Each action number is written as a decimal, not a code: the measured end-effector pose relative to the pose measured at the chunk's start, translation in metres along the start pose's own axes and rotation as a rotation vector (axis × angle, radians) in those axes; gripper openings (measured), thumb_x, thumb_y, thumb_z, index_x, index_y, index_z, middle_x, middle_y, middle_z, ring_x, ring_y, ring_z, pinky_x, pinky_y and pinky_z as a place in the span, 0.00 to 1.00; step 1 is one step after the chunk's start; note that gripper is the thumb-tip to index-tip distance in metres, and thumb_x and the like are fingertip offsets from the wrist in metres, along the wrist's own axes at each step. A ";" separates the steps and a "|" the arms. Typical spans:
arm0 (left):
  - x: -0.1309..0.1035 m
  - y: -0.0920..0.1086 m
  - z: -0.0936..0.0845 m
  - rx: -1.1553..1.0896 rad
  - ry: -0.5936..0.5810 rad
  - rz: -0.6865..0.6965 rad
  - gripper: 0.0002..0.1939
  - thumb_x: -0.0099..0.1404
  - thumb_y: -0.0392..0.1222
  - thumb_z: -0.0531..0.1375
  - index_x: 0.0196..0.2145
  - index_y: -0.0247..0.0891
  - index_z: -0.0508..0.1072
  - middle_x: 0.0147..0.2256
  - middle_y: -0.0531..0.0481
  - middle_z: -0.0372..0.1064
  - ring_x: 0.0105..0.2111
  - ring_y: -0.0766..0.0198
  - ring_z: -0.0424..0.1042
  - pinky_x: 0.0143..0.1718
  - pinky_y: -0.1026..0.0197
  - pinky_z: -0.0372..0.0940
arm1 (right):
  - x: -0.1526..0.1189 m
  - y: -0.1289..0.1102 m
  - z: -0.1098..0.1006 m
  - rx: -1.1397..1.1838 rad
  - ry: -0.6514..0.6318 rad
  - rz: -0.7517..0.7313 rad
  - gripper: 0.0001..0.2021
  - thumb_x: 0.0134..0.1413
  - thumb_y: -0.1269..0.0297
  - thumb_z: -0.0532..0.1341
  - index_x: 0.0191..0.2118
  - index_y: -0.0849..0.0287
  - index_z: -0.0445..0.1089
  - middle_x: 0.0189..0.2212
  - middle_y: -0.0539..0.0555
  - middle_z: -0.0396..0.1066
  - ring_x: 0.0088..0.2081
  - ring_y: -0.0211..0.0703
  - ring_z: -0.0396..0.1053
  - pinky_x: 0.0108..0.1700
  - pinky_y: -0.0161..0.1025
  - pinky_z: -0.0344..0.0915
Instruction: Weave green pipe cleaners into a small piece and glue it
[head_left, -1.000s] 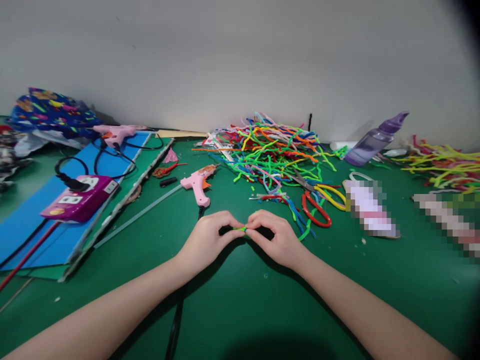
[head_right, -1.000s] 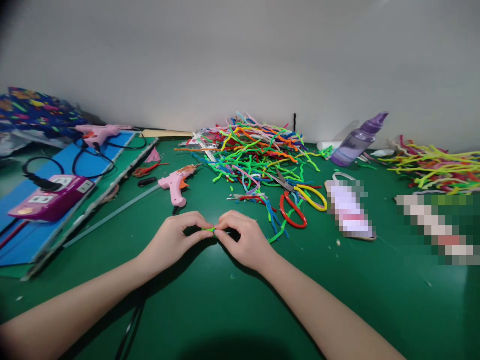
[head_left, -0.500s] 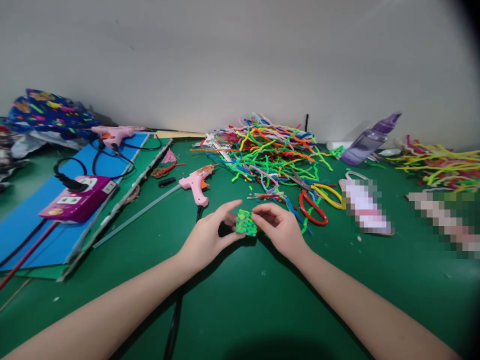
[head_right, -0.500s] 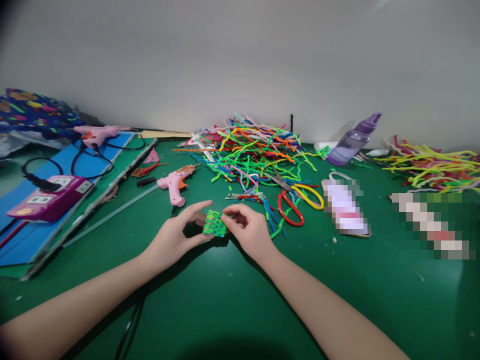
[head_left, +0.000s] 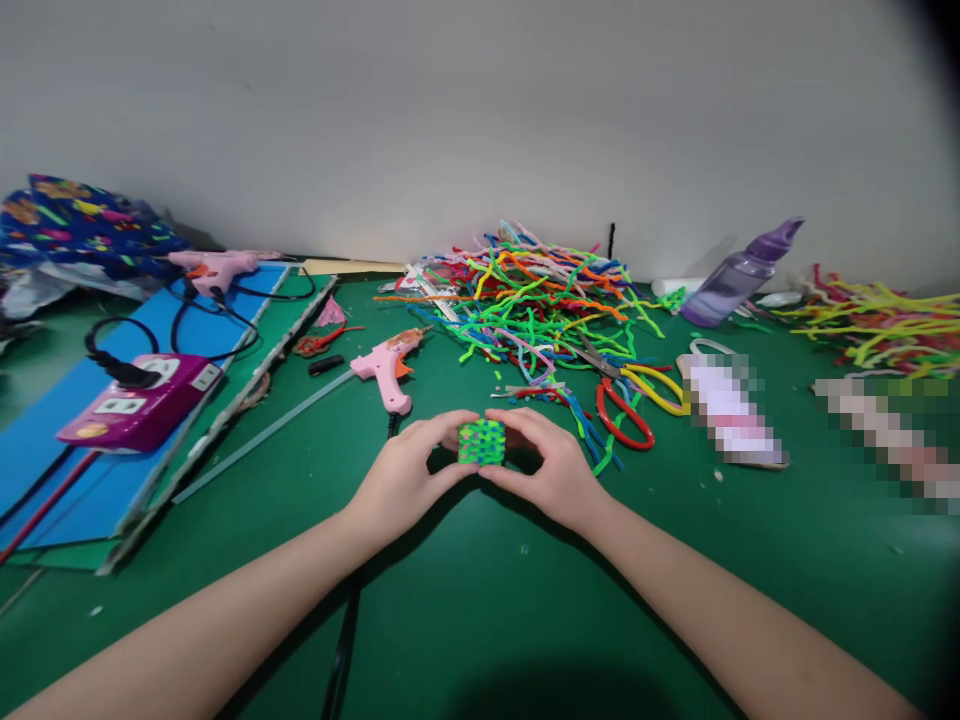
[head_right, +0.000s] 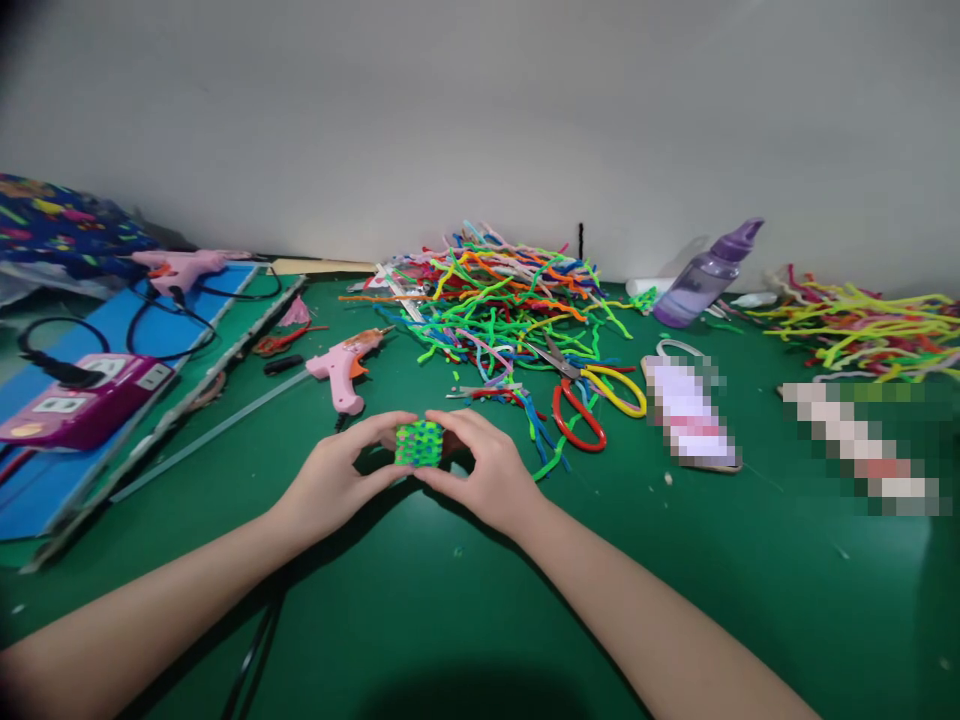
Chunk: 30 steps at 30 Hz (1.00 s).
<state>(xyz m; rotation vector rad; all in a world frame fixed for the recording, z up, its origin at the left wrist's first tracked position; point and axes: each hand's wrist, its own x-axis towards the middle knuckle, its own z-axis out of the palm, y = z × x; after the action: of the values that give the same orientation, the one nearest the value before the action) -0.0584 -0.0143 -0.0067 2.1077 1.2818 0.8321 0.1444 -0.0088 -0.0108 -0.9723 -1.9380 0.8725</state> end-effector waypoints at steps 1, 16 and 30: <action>0.000 -0.001 0.000 0.018 0.001 0.009 0.22 0.60 0.42 0.61 0.52 0.42 0.65 0.38 0.52 0.72 0.37 0.64 0.71 0.43 0.61 0.65 | 0.000 0.001 0.000 -0.063 -0.001 -0.036 0.25 0.49 0.61 0.65 0.55 0.55 0.63 0.46 0.56 0.68 0.41 0.42 0.69 0.44 0.41 0.69; 0.000 0.007 -0.001 -0.158 -0.040 0.027 0.31 0.63 0.42 0.57 0.61 0.41 0.50 0.43 0.48 0.71 0.39 0.63 0.72 0.45 0.58 0.66 | -0.001 0.000 -0.002 -0.188 0.101 -0.026 0.22 0.48 0.57 0.66 0.49 0.59 0.66 0.39 0.55 0.72 0.37 0.41 0.71 0.41 0.39 0.70; 0.003 0.007 -0.003 -0.240 0.068 -0.031 0.21 0.61 0.42 0.59 0.52 0.40 0.66 0.41 0.49 0.72 0.40 0.64 0.71 0.44 0.62 0.65 | 0.000 -0.007 0.000 0.113 -0.064 0.208 0.10 0.54 0.60 0.61 0.39 0.59 0.69 0.31 0.53 0.75 0.34 0.41 0.73 0.40 0.39 0.68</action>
<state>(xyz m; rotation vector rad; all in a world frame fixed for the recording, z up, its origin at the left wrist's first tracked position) -0.0558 -0.0136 0.0013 1.8814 1.1810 0.9994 0.1418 -0.0124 -0.0048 -1.1030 -1.8411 1.1315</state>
